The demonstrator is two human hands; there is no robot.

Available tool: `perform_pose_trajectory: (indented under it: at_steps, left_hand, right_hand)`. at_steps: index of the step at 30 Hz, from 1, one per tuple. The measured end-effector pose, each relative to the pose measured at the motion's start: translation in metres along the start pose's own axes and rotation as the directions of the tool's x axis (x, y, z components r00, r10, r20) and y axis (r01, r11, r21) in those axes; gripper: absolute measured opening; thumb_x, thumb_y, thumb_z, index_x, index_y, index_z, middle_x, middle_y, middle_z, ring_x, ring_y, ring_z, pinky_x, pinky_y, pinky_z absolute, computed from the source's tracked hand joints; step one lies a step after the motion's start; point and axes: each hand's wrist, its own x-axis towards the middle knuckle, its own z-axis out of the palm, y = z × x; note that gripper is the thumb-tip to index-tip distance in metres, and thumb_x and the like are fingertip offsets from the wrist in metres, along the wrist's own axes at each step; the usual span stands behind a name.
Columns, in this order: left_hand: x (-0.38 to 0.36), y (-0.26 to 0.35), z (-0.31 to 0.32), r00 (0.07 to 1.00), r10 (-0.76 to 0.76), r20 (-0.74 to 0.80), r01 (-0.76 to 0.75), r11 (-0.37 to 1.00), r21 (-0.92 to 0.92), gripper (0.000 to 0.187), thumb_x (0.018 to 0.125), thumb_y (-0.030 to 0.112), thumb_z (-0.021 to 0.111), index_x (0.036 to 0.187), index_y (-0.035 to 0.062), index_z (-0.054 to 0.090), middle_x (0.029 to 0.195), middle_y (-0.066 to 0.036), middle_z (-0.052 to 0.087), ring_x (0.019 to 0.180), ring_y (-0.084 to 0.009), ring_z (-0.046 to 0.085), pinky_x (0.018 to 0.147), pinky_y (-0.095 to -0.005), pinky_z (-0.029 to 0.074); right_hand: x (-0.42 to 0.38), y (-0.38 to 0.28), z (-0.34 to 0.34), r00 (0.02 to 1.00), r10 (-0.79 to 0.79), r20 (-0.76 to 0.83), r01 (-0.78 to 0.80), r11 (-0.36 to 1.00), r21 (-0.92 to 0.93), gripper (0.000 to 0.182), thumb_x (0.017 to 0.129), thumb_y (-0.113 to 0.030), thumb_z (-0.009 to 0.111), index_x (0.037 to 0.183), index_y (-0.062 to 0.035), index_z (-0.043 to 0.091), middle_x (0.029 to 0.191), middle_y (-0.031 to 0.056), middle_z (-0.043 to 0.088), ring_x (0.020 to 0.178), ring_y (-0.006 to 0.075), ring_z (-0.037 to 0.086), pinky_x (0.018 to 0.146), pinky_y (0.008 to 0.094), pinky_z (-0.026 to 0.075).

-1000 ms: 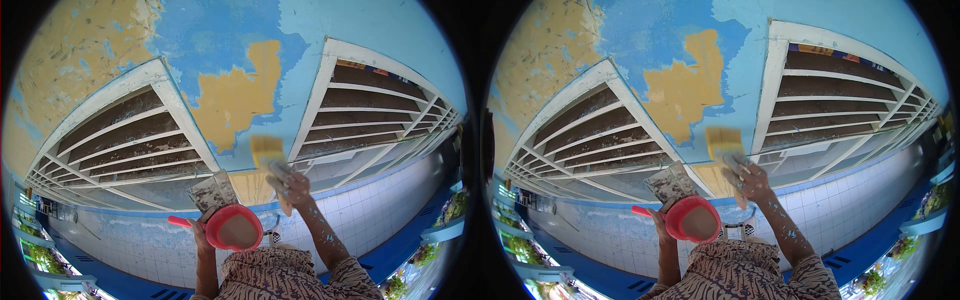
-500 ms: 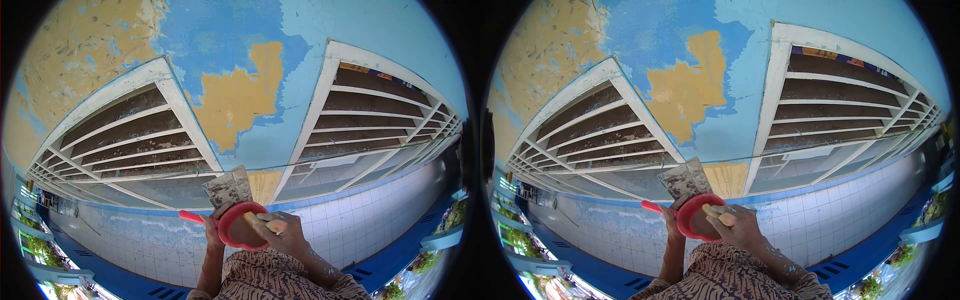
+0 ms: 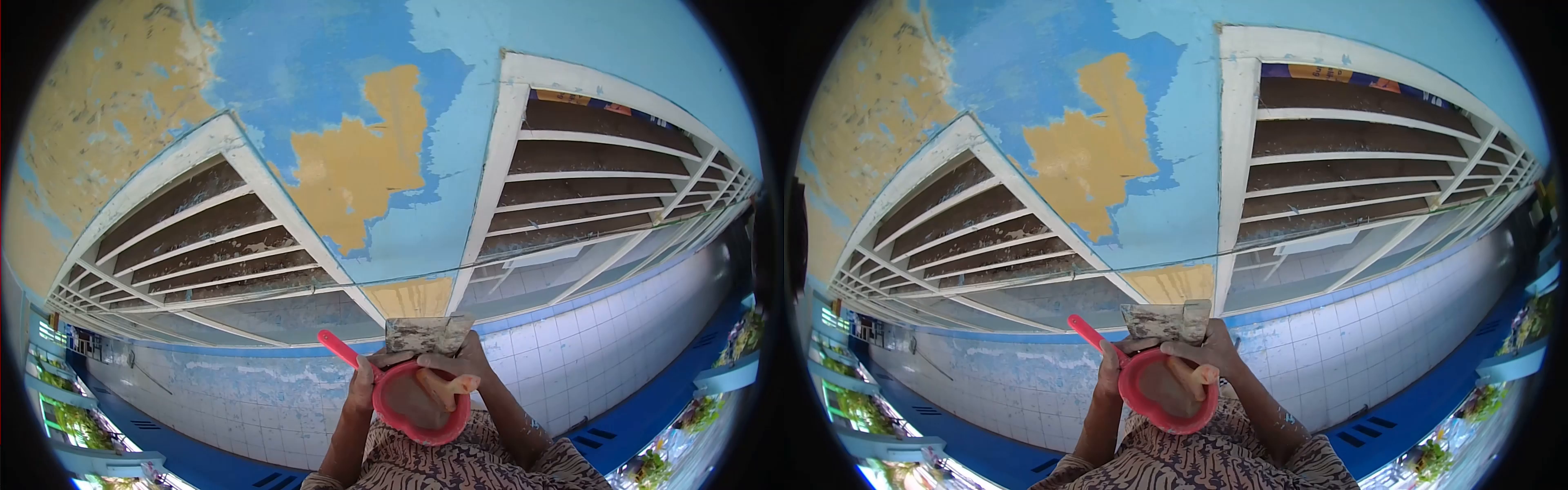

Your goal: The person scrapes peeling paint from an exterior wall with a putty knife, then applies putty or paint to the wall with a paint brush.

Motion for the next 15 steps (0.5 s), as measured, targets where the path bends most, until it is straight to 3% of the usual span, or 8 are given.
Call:
perform_pose_trajectory:
  at_steps: [2, 3, 4, 6, 7, 8, 10, 15]
  left_hand:
    - [-0.001, 0.0, -0.005, 0.999, 0.034, -0.038, -0.031, 0.997, 0.07, 0.096, 0.093, 0.074, 0.02, 0.115, -0.0077, 0.064, 0.135, -0.024, 0.052, 0.124, -0.0339, 0.051, 0.107, -0.0436, 0.038]
    - [-0.001, 0.0, -0.006, 0.994, 0.081, -0.076, -0.07, 0.989, 0.131, 0.092, 0.093, 0.073, 0.021, 0.11, -0.0044, 0.068, 0.135, -0.024, 0.052, 0.125, -0.0347, 0.05, 0.107, -0.0454, 0.038]
    - [0.0, 0.0, -0.005, 0.994, 0.076, -0.077, -0.065, 0.988, 0.139, 0.092, 0.093, 0.073, 0.021, 0.11, -0.0044, 0.068, 0.135, -0.024, 0.052, 0.125, -0.0347, 0.05, 0.107, -0.0454, 0.038]
    - [0.003, 0.004, 0.001, 0.958, 0.268, -0.107, -0.286, 0.932, -0.222, 0.083, 0.095, 0.069, 0.023, 0.093, 0.0019, 0.072, 0.134, -0.021, 0.054, 0.125, -0.0359, 0.05, 0.107, -0.0506, 0.039]
    - [0.002, 0.007, -0.003, 0.959, 0.264, -0.104, -0.281, 0.936, -0.213, 0.083, 0.095, 0.069, 0.023, 0.093, 0.0019, 0.072, 0.134, -0.021, 0.054, 0.125, -0.0359, 0.05, 0.107, -0.0506, 0.039]
    - [-0.003, 0.011, -0.01, 0.941, 0.298, -0.159, -0.332, 0.9, -0.283, 0.079, 0.095, 0.068, 0.024, 0.085, 0.0035, 0.07, 0.13, -0.019, 0.057, 0.126, -0.037, 0.049, 0.107, -0.0531, 0.038]
    - [-0.012, 0.018, -0.028, 0.924, 0.321, -0.209, -0.376, 0.86, -0.345, 0.077, 0.096, 0.066, 0.025, 0.077, 0.005, 0.068, 0.126, -0.017, 0.061, 0.127, -0.038, 0.048, 0.108, -0.0555, 0.037]
    - [-0.021, 0.041, -0.071, 0.805, 0.544, -0.238, -0.593, 0.755, -0.281, 0.075, 0.096, 0.065, 0.026, 0.06, 0.0059, 0.055, 0.1, -0.012, 0.07, 0.123, -0.0378, 0.052, 0.109, -0.0554, 0.034]
  right_hand:
    - [0.001, -0.004, 0.002, 0.979, -0.062, -0.194, 0.042, 0.994, -0.105, 0.035, 0.079, -0.01, 0.079, 0.11, 0.0012, 0.067, 0.096, 0.0046, 0.07, 0.081, 0.0112, 0.064, 0.073, 0.0293, 0.053]
    - [-0.001, -0.002, -0.001, 0.978, -0.061, -0.198, 0.042, 0.995, -0.095, 0.035, 0.079, -0.01, 0.079, 0.11, 0.0012, 0.067, 0.096, 0.0046, 0.07, 0.081, 0.0112, 0.064, 0.073, 0.0293, 0.053]
    - [-0.006, 0.001, -0.008, 0.936, -0.046, -0.35, 0.032, 0.998, -0.045, 0.033, 0.079, -0.009, 0.079, 0.106, 0.0029, 0.067, 0.094, 0.0064, 0.07, 0.078, 0.0116, 0.064, 0.071, 0.0289, 0.053]
    - [-0.001, 0.001, -0.019, 0.803, -0.116, -0.584, 0.159, 0.987, 0.024, 0.027, 0.079, -0.007, 0.074, 0.101, 0.0057, 0.065, 0.091, 0.0094, 0.07, 0.076, 0.0131, 0.065, 0.069, 0.0288, 0.053]
    - [0.008, -0.001, -0.025, 0.714, -0.195, -0.672, 0.288, 0.957, 0.028, 0.024, 0.079, -0.005, 0.07, 0.099, 0.0067, 0.064, 0.09, 0.0107, 0.069, 0.076, 0.0143, 0.065, 0.068, 0.0289, 0.054]
    - [0.014, 0.0, -0.035, 0.71, -0.191, -0.678, 0.292, 0.956, 0.036, 0.024, 0.079, -0.005, 0.07, 0.099, 0.0067, 0.064, 0.09, 0.0107, 0.069, 0.076, 0.0143, 0.065, 0.068, 0.0289, 0.054]
    - [0.023, 0.006, -0.055, 0.723, -0.055, -0.689, 0.376, 0.867, 0.325, 0.032, 0.077, 0.001, 0.072, 0.108, 0.0058, 0.062, 0.098, 0.0101, 0.069, 0.084, 0.0153, 0.066, 0.073, 0.0287, 0.053]
    - [0.055, 0.027, -0.028, 0.706, -0.133, -0.696, 0.395, 0.889, 0.231, 0.037, 0.074, 0.003, 0.068, 0.109, 0.0051, 0.059, 0.103, 0.0103, 0.066, 0.089, 0.0196, 0.065, 0.08, 0.0309, 0.052]
